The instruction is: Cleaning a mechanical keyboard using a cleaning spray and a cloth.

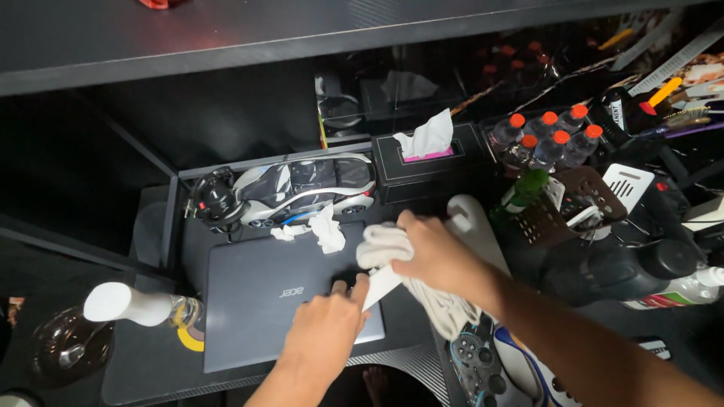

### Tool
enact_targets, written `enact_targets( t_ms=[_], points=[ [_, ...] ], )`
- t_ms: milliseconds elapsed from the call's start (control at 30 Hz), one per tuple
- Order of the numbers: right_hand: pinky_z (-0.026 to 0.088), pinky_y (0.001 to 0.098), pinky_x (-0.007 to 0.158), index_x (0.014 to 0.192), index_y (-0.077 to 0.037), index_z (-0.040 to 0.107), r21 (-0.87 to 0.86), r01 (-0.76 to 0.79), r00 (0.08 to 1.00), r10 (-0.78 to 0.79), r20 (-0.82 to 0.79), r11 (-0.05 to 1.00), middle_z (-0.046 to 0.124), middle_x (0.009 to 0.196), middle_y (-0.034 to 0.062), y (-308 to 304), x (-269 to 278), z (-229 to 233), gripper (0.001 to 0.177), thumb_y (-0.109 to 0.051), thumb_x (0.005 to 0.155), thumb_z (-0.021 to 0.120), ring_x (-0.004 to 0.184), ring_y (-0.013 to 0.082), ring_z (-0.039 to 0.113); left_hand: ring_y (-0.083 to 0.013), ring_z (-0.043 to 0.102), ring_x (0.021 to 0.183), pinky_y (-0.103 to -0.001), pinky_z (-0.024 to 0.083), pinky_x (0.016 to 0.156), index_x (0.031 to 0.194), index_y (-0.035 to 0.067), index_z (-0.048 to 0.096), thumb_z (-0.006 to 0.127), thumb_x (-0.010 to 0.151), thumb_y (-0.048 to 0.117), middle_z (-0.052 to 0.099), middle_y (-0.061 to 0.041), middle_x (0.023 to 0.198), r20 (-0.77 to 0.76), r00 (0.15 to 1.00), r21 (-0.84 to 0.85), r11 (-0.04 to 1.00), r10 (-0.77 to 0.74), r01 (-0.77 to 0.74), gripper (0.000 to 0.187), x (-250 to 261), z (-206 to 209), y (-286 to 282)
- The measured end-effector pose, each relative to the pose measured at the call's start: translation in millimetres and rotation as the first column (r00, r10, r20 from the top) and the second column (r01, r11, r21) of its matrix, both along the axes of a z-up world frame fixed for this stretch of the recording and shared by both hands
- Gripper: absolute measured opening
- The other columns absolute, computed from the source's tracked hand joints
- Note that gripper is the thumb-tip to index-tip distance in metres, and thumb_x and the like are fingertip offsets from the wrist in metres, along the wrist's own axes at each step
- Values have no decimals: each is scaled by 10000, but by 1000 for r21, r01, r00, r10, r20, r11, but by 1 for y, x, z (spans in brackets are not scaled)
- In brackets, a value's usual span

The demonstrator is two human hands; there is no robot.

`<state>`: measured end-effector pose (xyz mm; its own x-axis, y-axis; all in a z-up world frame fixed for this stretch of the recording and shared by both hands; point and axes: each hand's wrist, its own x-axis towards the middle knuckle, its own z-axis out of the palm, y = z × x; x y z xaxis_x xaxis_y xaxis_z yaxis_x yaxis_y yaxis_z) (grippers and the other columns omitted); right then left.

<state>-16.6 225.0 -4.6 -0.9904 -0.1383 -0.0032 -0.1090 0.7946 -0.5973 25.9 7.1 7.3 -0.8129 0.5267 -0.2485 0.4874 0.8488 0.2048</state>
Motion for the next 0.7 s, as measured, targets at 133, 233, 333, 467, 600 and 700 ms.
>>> enact_targets(
  t_ms=[133,233,333,467,600,700],
  points=[
    [557,465,823,1026,17,571,37,15,1000,-15,12,999,713,1038,245,0,3,12,481,-213,707,848,1007,423,697,-366,733,822,-464,597,662,1438,89,462,694,920,296,670,-170,1120,-12,1000,-6,1000,-9,9,605,1,1,2],
    [575,438,842,1026,-2,561,-62,-42,993,48,111,997,737,961,233,0,7,7,460,-213,713,823,984,381,738,-342,738,830,-462,597,666,1388,92,466,670,951,306,672,-152,1060,18,1000,-13,1000,-8,9,527,2,0,1],
    [557,464,843,1015,0,568,31,50,999,-50,-9,998,725,1026,232,6,-3,-7,456,-204,711,840,1002,411,709,-352,738,823,-455,601,659,1391,77,466,690,927,290,674,-163,1127,-23,1000,9,1000,-12,12,557,2,-3,1],
    [549,479,842,1052,-29,557,101,60,996,-66,57,993,718,1019,227,-5,4,6,520,-213,672,861,995,419,695,-338,740,827,-464,594,670,1396,99,463,674,948,304,662,-150,1093,-3,999,-48,998,-38,38,536,2,-2,3],
    [540,486,864,1105,-21,545,32,41,994,-44,103,999,712,1019,240,-3,6,1,525,-230,729,846,1033,429,677,-347,737,814,-449,603,657,1412,105,478,696,919,294,674,-153,1094,-20,1000,4,1000,-8,8,571,1,-5,-3],
    [538,489,859,1097,8,537,-1,10,999,-10,44,1000,697,1029,251,-8,15,-2,511,-203,730,824,1036,439,670,-346,736,800,-450,602,645,1437,122,482,693,924,291,669,-157,1114,-19,999,-6,1000,-26,26,580,3,-9,-4]
  ],
)
